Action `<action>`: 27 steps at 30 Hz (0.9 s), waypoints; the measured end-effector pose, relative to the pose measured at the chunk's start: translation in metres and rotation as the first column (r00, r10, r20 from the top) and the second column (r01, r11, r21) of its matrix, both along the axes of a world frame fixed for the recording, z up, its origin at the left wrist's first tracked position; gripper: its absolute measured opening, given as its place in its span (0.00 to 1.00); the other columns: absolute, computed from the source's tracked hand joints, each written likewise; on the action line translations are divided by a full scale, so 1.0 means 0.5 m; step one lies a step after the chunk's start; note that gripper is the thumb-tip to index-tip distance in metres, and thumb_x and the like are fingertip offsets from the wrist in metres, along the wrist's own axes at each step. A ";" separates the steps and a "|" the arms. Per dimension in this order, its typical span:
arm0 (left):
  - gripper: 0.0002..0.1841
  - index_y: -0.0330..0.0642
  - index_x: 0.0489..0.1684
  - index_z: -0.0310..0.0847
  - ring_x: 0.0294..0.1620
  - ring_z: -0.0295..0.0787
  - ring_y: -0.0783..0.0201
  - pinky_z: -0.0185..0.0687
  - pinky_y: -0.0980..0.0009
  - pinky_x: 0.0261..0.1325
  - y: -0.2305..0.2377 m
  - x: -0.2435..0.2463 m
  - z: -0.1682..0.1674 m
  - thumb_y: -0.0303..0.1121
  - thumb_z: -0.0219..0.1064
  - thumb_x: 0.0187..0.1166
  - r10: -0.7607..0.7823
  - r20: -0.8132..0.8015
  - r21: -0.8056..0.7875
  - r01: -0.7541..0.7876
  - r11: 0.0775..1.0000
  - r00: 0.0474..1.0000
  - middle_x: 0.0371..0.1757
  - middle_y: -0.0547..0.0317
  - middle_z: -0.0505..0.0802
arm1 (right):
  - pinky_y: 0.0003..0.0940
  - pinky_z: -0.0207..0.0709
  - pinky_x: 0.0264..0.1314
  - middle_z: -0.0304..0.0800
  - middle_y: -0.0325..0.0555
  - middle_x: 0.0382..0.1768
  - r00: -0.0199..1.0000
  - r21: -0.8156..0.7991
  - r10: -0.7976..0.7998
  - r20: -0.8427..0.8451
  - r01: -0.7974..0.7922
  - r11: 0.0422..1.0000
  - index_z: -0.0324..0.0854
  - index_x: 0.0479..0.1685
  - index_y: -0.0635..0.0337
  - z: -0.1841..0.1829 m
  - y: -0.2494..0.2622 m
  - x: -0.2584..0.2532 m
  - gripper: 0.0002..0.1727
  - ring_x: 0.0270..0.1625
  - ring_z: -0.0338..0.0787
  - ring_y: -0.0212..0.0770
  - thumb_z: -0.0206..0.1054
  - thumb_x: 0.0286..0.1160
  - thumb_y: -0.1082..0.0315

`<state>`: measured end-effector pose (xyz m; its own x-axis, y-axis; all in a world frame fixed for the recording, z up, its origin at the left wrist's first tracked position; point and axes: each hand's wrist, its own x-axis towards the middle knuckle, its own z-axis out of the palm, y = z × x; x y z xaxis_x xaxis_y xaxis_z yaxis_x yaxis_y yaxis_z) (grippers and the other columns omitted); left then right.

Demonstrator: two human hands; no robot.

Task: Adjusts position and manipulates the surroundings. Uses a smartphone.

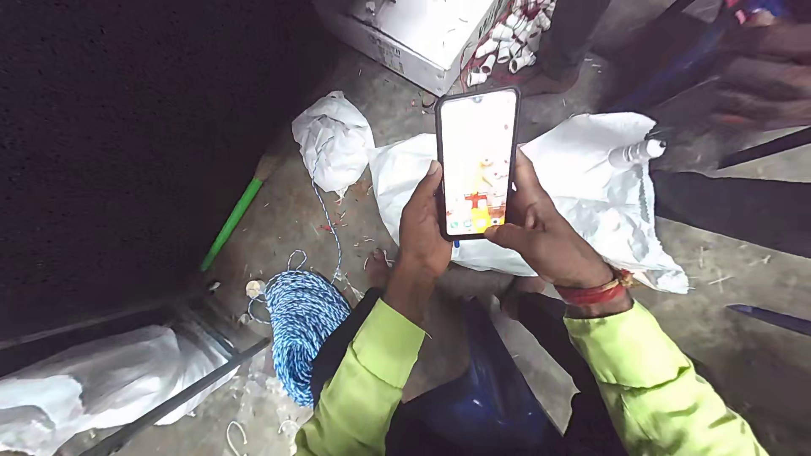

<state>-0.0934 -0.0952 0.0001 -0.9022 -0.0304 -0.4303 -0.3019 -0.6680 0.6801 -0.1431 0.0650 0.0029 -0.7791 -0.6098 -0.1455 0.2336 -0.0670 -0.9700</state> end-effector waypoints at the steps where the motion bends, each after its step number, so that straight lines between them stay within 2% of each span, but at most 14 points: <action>1: 0.25 0.61 0.72 0.78 0.61 0.90 0.67 0.88 0.60 0.62 0.001 -0.004 -0.001 0.60 0.46 0.90 0.009 0.001 0.010 -0.009 1.000 1.000 0.62 0.65 0.91 | 0.39 0.90 0.62 0.74 0.47 0.79 1.000 -0.018 -0.011 0.014 0.011 1.000 0.35 0.96 0.46 -0.002 -0.002 -0.002 0.58 0.69 0.87 0.42 0.61 0.58 0.85; 4: 0.25 0.60 0.74 0.78 0.63 0.89 0.67 0.88 0.62 0.63 0.000 0.002 -0.002 0.60 0.46 0.91 0.008 -0.019 0.019 -0.007 1.000 1.000 0.64 0.66 0.91 | 0.41 0.88 0.66 0.75 0.48 0.79 0.999 -0.064 -0.018 0.037 0.021 0.998 0.37 0.96 0.46 -0.009 -0.005 -0.001 0.50 0.71 0.86 0.43 0.59 0.72 0.80; 6: 0.26 0.61 0.75 0.77 0.64 0.88 0.67 0.87 0.61 0.65 -0.001 0.005 -0.001 0.60 0.46 0.91 0.002 -0.024 0.015 -0.001 1.000 1.000 0.65 0.65 0.90 | 0.41 0.87 0.67 0.76 0.47 0.78 0.995 -0.090 -0.030 0.094 0.038 0.995 0.41 0.95 0.43 -0.011 -0.003 0.001 0.43 0.70 0.86 0.43 0.55 0.79 0.75; 7: 0.25 0.61 0.75 0.77 0.64 0.88 0.66 0.87 0.61 0.65 0.000 0.005 0.000 0.60 0.46 0.91 0.005 -0.024 0.018 -0.005 1.000 1.000 0.65 0.65 0.90 | 0.39 0.87 0.65 0.77 0.45 0.77 0.990 -0.099 -0.035 0.137 0.048 0.994 0.44 0.95 0.40 -0.007 -0.002 0.002 0.39 0.68 0.88 0.41 0.51 0.83 0.72; 9: 0.25 0.61 0.75 0.77 0.64 0.89 0.66 0.87 0.61 0.64 0.000 0.003 0.003 0.60 0.47 0.90 0.007 -0.022 0.024 -0.007 1.000 1.000 0.65 0.65 0.90 | 0.32 0.90 0.53 0.83 0.41 0.71 0.968 -0.129 -0.056 0.243 0.090 0.988 0.53 0.91 0.36 -0.001 0.001 0.003 0.31 0.59 0.91 0.36 0.44 0.89 0.66; 11: 0.26 0.60 0.75 0.77 0.64 0.89 0.66 0.87 0.60 0.64 0.001 0.000 0.008 0.59 0.46 0.91 0.009 -0.020 0.021 -0.008 1.000 1.000 0.65 0.65 0.91 | 0.32 0.89 0.52 0.85 0.42 0.68 0.944 -0.207 -0.059 0.326 0.132 0.969 0.60 0.88 0.38 -0.002 0.004 0.000 0.27 0.58 0.92 0.35 0.38 0.92 0.62; 13: 0.25 0.60 0.73 0.78 0.61 0.90 0.68 0.88 0.62 0.63 0.004 -0.011 0.015 0.59 0.46 0.91 0.027 -0.006 0.016 -0.027 0.999 1.000 0.62 0.66 0.91 | 0.31 0.89 0.53 0.87 0.42 0.65 0.935 -0.246 -0.068 0.349 0.162 0.956 0.64 0.86 0.42 -0.006 0.002 -0.003 0.26 0.57 0.92 0.34 0.36 0.93 0.59; 16: 0.25 0.60 0.72 0.79 0.61 0.91 0.68 0.89 0.62 0.62 0.004 -0.012 0.014 0.59 0.47 0.91 0.033 -0.011 0.018 -0.033 0.999 0.999 0.62 0.65 0.92 | 0.29 0.89 0.53 0.89 0.41 0.62 0.934 -0.224 -0.098 0.344 0.183 0.957 0.68 0.82 0.45 -0.006 -0.002 -0.001 0.25 0.55 0.93 0.33 0.37 0.95 0.56; 27: 0.25 0.60 0.71 0.79 0.59 0.91 0.68 0.90 0.63 0.59 0.007 -0.010 0.014 0.59 0.47 0.91 0.016 -0.018 0.013 -0.016 1.000 1.000 0.60 0.66 0.92 | 0.32 0.91 0.52 0.89 0.42 0.62 0.925 -0.143 -0.147 0.350 0.208 0.968 0.70 0.81 0.44 0.002 -0.005 0.004 0.24 0.55 0.94 0.36 0.42 0.95 0.49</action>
